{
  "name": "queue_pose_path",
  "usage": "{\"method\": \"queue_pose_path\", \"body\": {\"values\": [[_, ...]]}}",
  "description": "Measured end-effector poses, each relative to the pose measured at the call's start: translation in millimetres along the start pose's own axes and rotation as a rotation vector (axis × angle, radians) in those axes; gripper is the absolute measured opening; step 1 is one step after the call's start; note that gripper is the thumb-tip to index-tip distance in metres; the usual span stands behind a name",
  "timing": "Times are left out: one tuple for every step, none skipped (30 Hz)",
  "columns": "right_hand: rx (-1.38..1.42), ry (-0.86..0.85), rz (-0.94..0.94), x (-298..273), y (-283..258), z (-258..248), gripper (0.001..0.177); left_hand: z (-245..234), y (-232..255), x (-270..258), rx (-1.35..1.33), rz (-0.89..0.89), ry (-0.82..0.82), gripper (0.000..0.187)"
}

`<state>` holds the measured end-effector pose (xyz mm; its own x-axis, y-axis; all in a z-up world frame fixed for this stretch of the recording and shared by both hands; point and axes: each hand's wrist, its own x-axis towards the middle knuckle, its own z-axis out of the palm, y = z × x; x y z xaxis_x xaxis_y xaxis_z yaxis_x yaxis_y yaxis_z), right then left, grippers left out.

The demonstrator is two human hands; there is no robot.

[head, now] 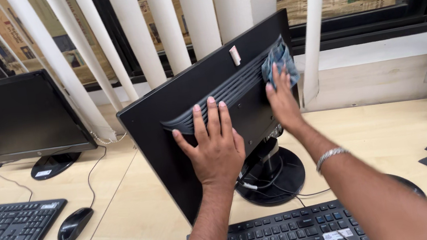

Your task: The person cleans a computer workstation using a blue cloth. They wipe the desk surface, then clean the keyboard and mouse. The person proceeds to wipe the front, sides, and back of the computer monitor, rotating it to reach all surfaces.

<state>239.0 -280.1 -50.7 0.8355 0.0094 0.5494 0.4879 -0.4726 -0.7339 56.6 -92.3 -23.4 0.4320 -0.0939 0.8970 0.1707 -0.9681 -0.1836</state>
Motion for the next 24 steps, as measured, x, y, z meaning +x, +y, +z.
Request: {"method": "queue_pose_path", "body": {"values": [[-0.034,-0.001,0.031,-6,1,3,0.071,0,1,-1,0.003,-0.003,-0.006,0.057],[0.012,0.006,0.109,-12,5,5,0.071,1,1,-2,0.007,-0.005,-0.015,0.057],[0.058,0.013,0.186,-17,11,9,0.071,2,2,-2,0.017,0.003,-0.023,0.058],[0.104,0.019,0.264,-21,20,12,0.071,3,3,-2,0.027,0.011,-0.032,0.059],[0.195,0.019,0.304,-23,31,15,0.072,3,5,-2,0.037,0.019,-0.041,0.061],[0.286,0.019,0.343,-25,42,15,0.072,3,8,-1,0.078,0.049,-0.077,0.066],[0.377,0.019,0.383,-25,51,14,0.073,3,14,1,0.119,0.079,-0.113,0.07],[0.389,0.029,0.364,-21,58,13,0.073,4,20,6,0.162,0.107,-0.143,0.075],[0.4,0.04,0.345,-16,63,12,0.073,4,25,10,0.146,0.135,-0.181,0.077],[0.411,0.051,0.325,-10,65,9,0.073,6,32,15,0.128,0.162,-0.219,0.08],[0.43,0.049,0.272,-2,65,6,0.073,7,38,21,0.11,0.19,-0.257,0.083],[0.45,0.049,0.218,9,64,0,0.073,10,45,26,0.107,0.211,-0.289,0.083],[0.468,0.05,0.164,20,61,-6,0.073,13,52,31,0.104,0.233,-0.322,0.084],[0.452,0.059,0.154,33,58,-12,0.073,16,60,35,0.098,0.254,-0.356,0.085],[0.435,0.069,0.144,46,55,-17,0.073,21,66,39,0.139,0.301,-0.345,0.083],[0.418,0.078,0.135,55,53,-21,0.074,26,71,41,0.18,0.349,-0.335,0.08],[0.445,0.07,0.15,61,53,-24,0.074,31,75,43,0.222,0.396,-0.325,0.078],[0.473,0.061,0.164,67,54,-26,0.075,36,79,44,0.247,0.444,-0.363,0.077],[0.502,0.052,0.178,72,58,-26,0.076,41,83,44,0.272,0.492,-0.402,0.077],[0.521,0.017,0.258,75,65,-25,0.074,46,87,43,0.298,0.54,-0.441,0.076],[0.54,-0.019,0.338,74,75,-23,0.074,51,93,40,0.266,0.551,-0.435,0.075],[0.558,-0.057,0.418,71,86,-18,0.075,55,96,33,0.234,0.562,-0.43,0.075],[0.595,-0.058,0.469,67,99,-13,0.073,59,98,28,0.202,0.572,-0.425,0.075],[0.631,-0.055,0.522,60,113,-8,0.071,64,98,22,0.157,0.595,-0.406,0.075]]}}
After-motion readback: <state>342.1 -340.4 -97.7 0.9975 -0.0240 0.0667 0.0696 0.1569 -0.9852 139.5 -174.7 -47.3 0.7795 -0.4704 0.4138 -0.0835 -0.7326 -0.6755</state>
